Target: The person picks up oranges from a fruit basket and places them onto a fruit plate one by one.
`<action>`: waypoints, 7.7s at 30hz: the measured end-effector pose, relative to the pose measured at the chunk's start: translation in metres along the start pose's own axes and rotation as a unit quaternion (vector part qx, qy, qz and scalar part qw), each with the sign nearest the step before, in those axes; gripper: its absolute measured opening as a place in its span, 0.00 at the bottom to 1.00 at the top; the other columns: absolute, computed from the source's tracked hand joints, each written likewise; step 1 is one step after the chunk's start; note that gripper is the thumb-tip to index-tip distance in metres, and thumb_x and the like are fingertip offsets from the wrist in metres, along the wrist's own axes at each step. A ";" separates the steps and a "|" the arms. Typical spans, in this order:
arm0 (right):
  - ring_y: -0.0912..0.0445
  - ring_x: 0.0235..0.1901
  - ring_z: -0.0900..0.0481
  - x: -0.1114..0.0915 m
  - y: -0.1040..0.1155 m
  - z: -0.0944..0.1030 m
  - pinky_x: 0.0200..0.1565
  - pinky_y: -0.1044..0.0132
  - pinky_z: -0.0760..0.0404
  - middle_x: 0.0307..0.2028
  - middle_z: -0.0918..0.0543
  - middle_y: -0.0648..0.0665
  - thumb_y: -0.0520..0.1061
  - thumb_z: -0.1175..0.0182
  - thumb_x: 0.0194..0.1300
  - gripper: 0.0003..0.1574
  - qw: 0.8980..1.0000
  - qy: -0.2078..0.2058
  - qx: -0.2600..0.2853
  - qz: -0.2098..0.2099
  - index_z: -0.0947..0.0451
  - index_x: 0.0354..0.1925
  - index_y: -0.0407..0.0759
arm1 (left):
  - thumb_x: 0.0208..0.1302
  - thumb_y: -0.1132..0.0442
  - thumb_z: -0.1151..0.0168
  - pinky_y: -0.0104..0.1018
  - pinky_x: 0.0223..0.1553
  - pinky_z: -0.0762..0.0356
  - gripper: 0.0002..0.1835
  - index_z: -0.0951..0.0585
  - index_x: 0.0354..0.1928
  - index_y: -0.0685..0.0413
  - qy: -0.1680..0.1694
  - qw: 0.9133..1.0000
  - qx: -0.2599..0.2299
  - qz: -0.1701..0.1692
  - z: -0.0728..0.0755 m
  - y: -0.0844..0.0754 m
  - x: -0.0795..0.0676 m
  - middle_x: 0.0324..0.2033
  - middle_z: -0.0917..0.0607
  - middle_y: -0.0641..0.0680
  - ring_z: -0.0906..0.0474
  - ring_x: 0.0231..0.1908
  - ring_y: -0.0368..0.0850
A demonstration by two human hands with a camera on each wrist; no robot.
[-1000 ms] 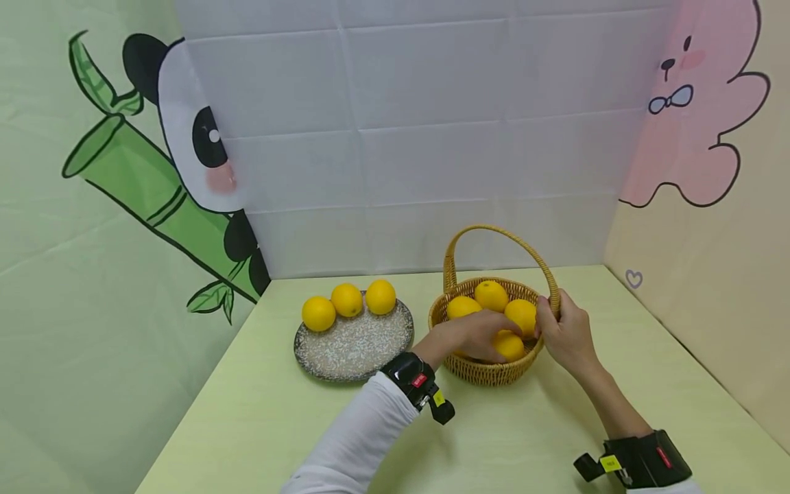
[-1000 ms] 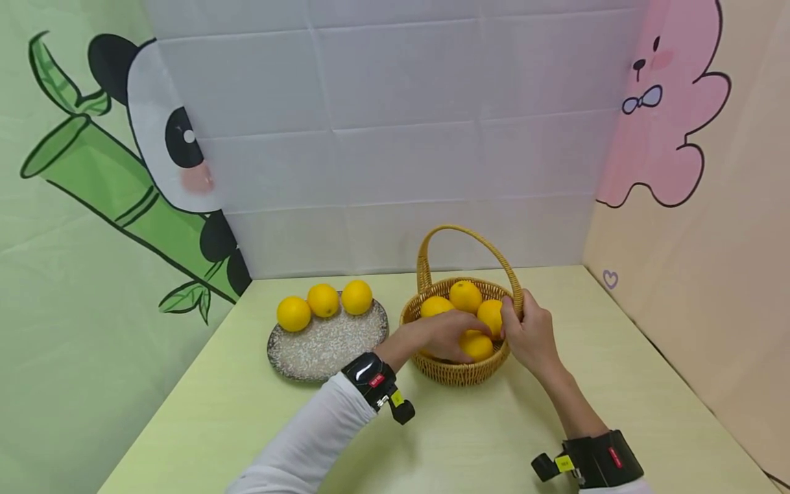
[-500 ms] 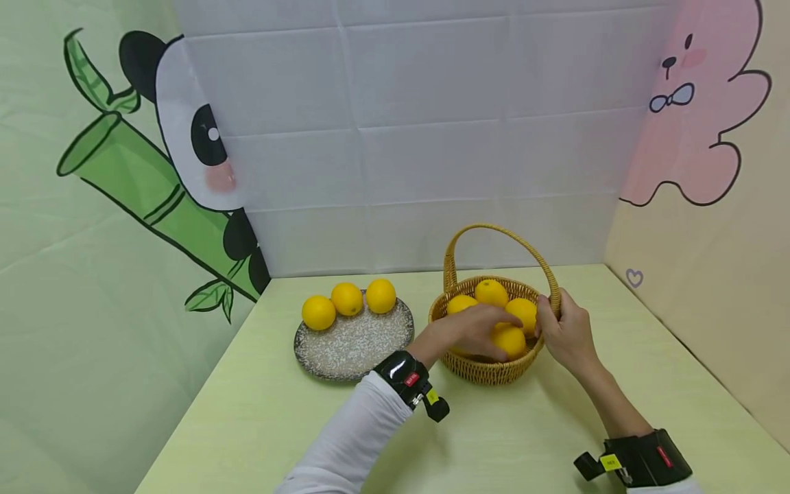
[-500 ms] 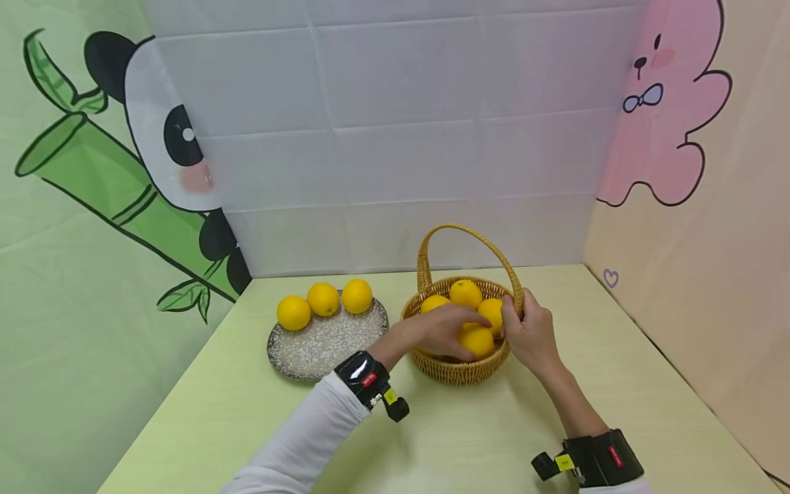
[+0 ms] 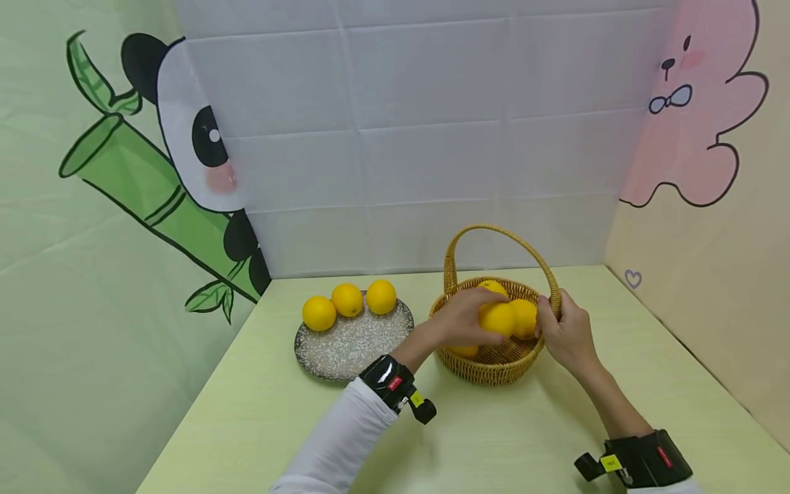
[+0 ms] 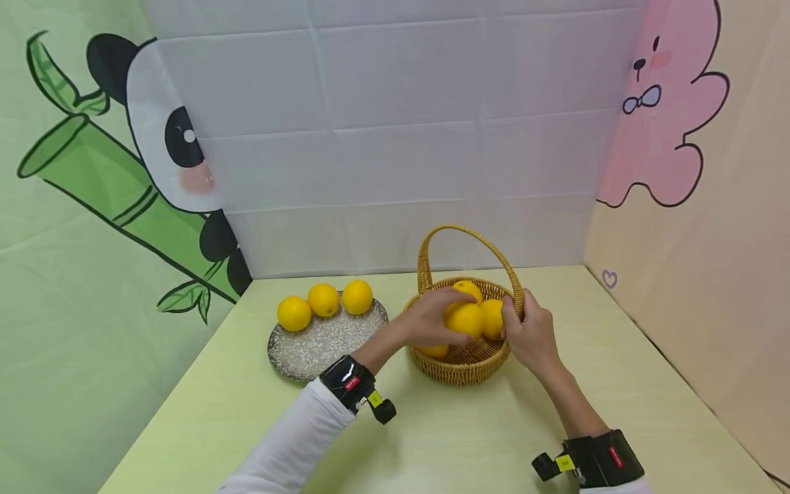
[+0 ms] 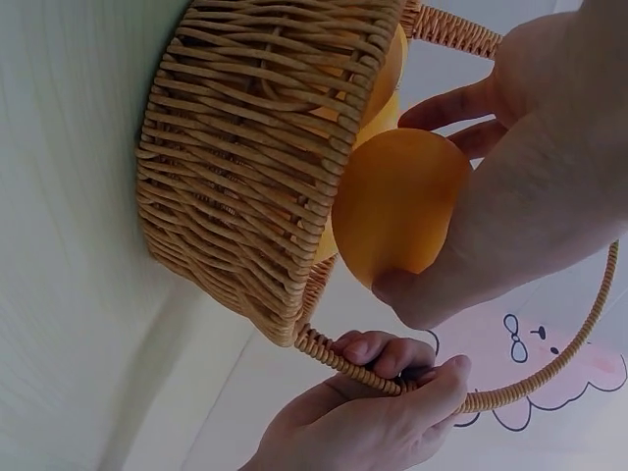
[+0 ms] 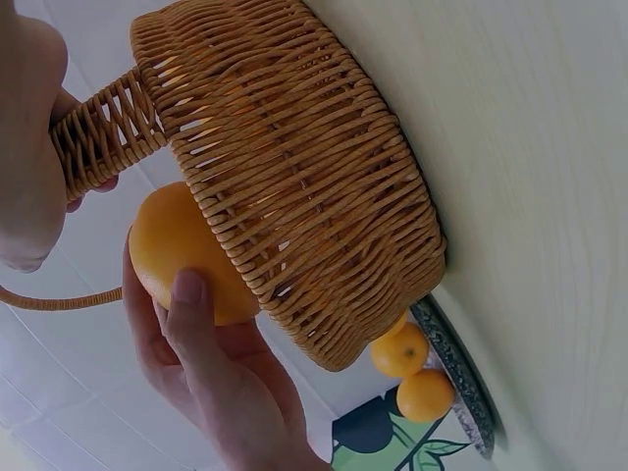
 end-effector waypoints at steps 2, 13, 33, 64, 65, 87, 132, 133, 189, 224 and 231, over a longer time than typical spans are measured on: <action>0.56 0.11 0.30 0.000 0.000 0.000 0.08 0.69 0.34 0.15 0.23 0.46 0.42 0.50 0.80 0.16 1.000 -0.001 0.000 0.003 0.30 0.31 0.41 | 0.57 0.45 0.27 0.25 0.44 0.24 0.36 0.20 0.67 0.47 -0.020 1.000 -0.007 0.006 0.005 0.001 -0.003 0.59 0.19 0.46 0.27 0.50 0.35; 0.56 0.11 0.29 0.001 -0.003 -0.001 0.09 0.70 0.33 0.15 0.22 0.44 0.42 0.51 0.80 0.16 1.000 -0.002 0.000 0.013 0.31 0.31 0.42 | 0.56 0.47 0.26 0.28 0.42 0.19 0.36 0.21 0.68 0.48 -0.100 0.992 -0.067 0.029 0.028 0.013 -0.022 0.62 0.20 0.48 0.25 0.51 0.38; 0.56 0.11 0.29 -0.010 0.016 -0.001 0.09 0.70 0.33 0.14 0.23 0.47 0.43 0.51 0.80 0.17 1.000 -0.014 -0.018 0.005 0.31 0.31 0.41 | 0.56 0.54 0.23 0.32 0.44 0.15 0.35 0.21 0.67 0.51 -0.182 0.972 -0.146 0.017 0.070 0.031 -0.084 0.64 0.21 0.51 0.28 0.60 0.35; 0.60 0.11 0.31 -0.024 0.043 -0.004 0.09 0.72 0.34 0.14 0.22 0.36 0.35 0.50 0.78 0.15 0.999 -0.024 -0.023 0.005 0.30 0.30 0.33 | 0.56 0.51 0.22 0.43 0.42 0.16 0.38 0.23 0.70 0.48 -0.192 0.958 -0.113 0.181 0.056 0.127 -0.152 0.63 0.23 0.52 0.23 0.51 0.46; 0.61 0.11 0.31 -0.024 0.050 -0.003 0.10 0.73 0.34 0.15 0.22 0.35 0.35 0.50 0.78 0.15 0.999 -0.022 -0.022 0.005 0.30 0.30 0.33 | 0.56 0.51 0.22 0.43 0.42 0.16 0.38 0.23 0.69 0.48 -0.191 0.958 -0.108 0.184 0.055 0.129 -0.152 0.63 0.23 0.51 0.23 0.51 0.45; 0.56 0.11 0.29 -0.024 0.026 -0.008 0.09 0.69 0.33 0.15 0.22 0.43 0.44 0.51 0.81 0.17 1.000 -0.014 -0.025 -0.003 0.30 0.30 0.41 | 0.57 0.55 0.23 0.50 0.48 0.18 0.37 0.23 0.69 0.51 -0.173 0.965 -0.051 0.191 0.035 0.145 -0.132 0.63 0.23 0.58 0.26 0.56 0.52; 0.61 0.10 0.32 -0.024 0.040 -0.007 0.09 0.71 0.35 0.14 0.22 0.37 0.38 0.50 0.79 0.16 0.999 -0.022 -0.025 0.007 0.30 0.30 0.36 | 0.58 0.54 0.26 0.48 0.58 0.22 0.38 0.25 0.71 0.54 -0.079 0.979 0.033 0.184 0.021 0.147 -0.131 0.66 0.25 0.57 0.27 0.60 0.51; 0.62 0.11 0.33 -0.024 0.046 -0.006 0.09 0.71 0.35 0.14 0.22 0.35 0.37 0.50 0.79 0.16 0.999 -0.023 -0.026 0.008 0.30 0.29 0.35 | 0.59 0.54 0.26 0.48 0.58 0.22 0.38 0.25 0.72 0.54 -0.079 0.980 0.033 0.181 0.021 0.148 -0.131 0.66 0.25 0.57 0.27 0.61 0.52; 0.63 0.11 0.33 -0.023 0.063 -0.006 0.09 0.73 0.36 0.14 0.22 0.33 0.32 0.50 0.76 0.15 0.999 -0.029 -0.026 0.014 0.31 0.28 0.34 | 0.68 0.30 0.44 0.58 0.69 0.38 0.43 0.35 0.79 0.40 0.018 0.996 -0.046 0.078 0.067 0.040 -0.102 0.76 0.37 0.52 0.44 0.73 0.51; 0.58 0.10 0.31 -0.022 0.021 -0.009 0.09 0.70 0.35 0.14 0.22 0.41 0.43 0.50 0.80 0.17 0.999 -0.024 -0.022 0.008 0.31 0.29 0.41 | 0.69 0.29 0.46 0.44 0.65 0.28 0.40 0.25 0.73 0.44 0.136 0.987 0.082 0.036 -0.001 0.000 -0.061 0.68 0.25 0.49 0.31 0.65 0.46; 0.57 0.10 0.30 -0.022 0.022 -0.009 0.09 0.70 0.33 0.15 0.22 0.44 0.43 0.50 0.80 0.17 0.999 -0.020 -0.026 0.003 0.30 0.30 0.41 | 0.67 0.32 0.40 0.39 0.61 0.24 0.36 0.22 0.71 0.42 0.160 0.981 0.091 0.057 -0.006 0.002 -0.060 0.64 0.21 0.48 0.28 0.61 0.44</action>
Point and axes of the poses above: each hand's wrist, its own x-axis towards the middle knuckle, its own z-axis out of the back of the hand, y = z × x, the point moved 5 cm from there along x, towards the middle knuckle
